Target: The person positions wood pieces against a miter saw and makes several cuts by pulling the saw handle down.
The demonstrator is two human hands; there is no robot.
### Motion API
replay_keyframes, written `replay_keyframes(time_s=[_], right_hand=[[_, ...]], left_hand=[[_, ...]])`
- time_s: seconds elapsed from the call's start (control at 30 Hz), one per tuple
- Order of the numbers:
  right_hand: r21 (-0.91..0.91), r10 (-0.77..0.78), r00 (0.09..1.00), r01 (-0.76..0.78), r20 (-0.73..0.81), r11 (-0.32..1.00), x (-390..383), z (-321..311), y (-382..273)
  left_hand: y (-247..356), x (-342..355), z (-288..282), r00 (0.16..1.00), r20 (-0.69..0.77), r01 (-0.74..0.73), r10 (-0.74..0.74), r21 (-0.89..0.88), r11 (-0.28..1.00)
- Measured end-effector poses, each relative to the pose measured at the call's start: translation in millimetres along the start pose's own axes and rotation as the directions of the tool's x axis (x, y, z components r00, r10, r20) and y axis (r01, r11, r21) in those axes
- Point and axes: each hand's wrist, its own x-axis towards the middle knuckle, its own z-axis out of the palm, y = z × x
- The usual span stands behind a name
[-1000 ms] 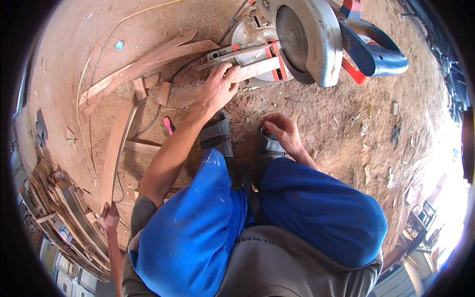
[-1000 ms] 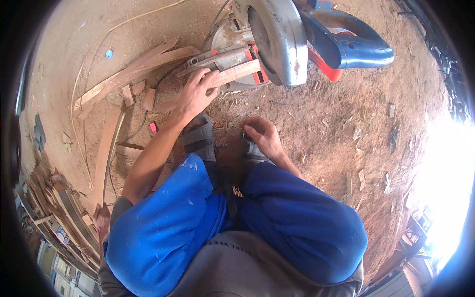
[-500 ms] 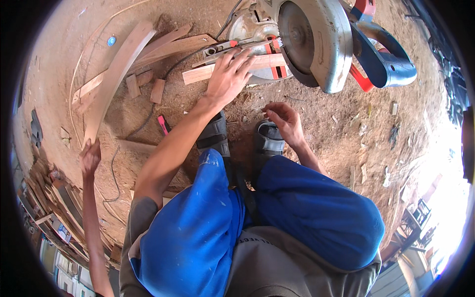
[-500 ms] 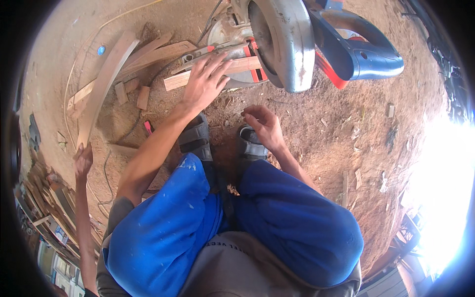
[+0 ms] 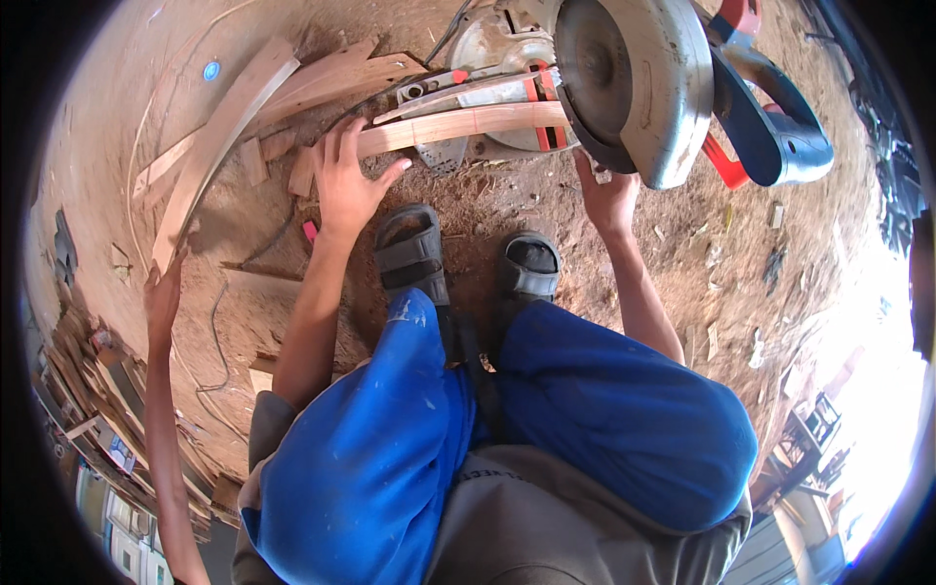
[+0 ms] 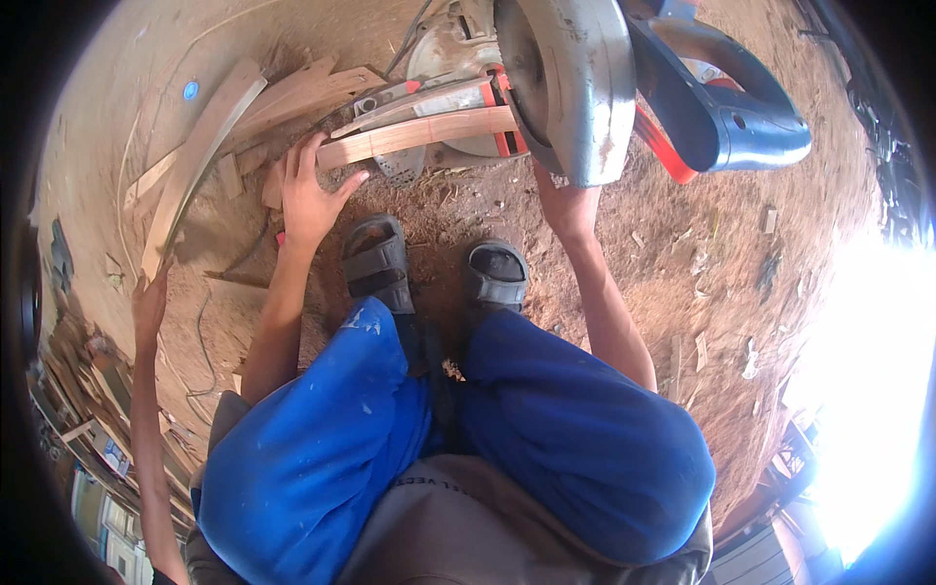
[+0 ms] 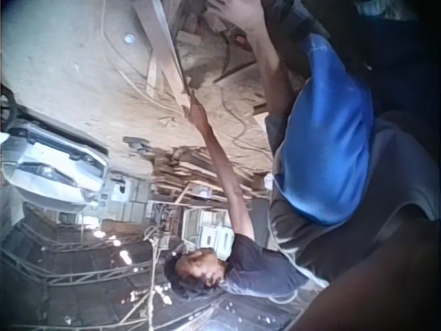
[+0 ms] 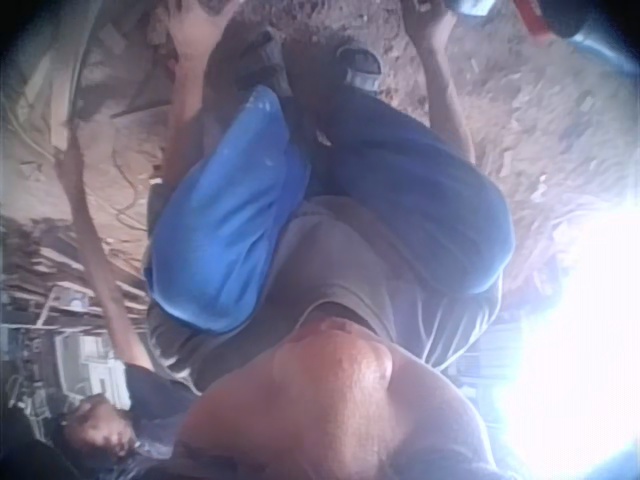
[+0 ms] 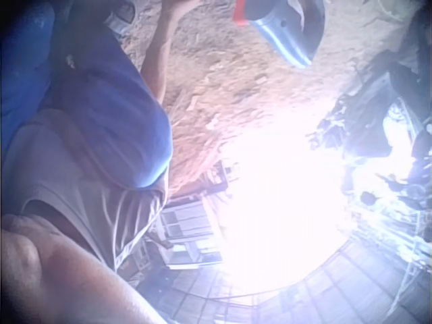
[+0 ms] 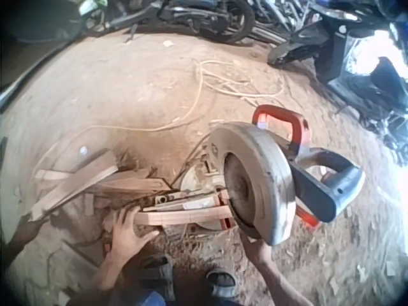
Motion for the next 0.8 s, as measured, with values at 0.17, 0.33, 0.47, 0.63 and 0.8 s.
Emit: replay_keyframes(time_s=[0.17,0.33,0.47,0.63,0.8], right_hand=[[0.136,-0.137,0.968,0.110,0.210,0.985,30.0,6.5,21.0],[0.061,-0.197,0.965,0.189,0.171,0.980,39.9,17.9,56.8],[-0.004,-0.320,0.932,0.326,0.171,0.945,47.1,21.4,79.7],[-0.038,-0.313,0.935,0.323,0.169,0.946,50.4,26.5,83.0],[-0.046,-0.301,0.939,0.313,0.167,0.949,53.7,35.6,86.3]], left_hand=[[-13.4,-1.4,7.6,0.989,0.084,0.131,-0.124,-0.092,0.987],[-12.8,-1.2,18.5,0.992,-0.002,0.125,-0.126,-0.109,0.986],[-3.4,3.1,26.0,0.988,-0.035,0.144,-0.151,-0.144,0.979],[2.0,5.4,31.3,0.971,0.008,0.236,-0.239,-0.174,0.956],[5.8,9.9,29.7,0.961,0.002,0.273,-0.276,-0.161,0.948]])
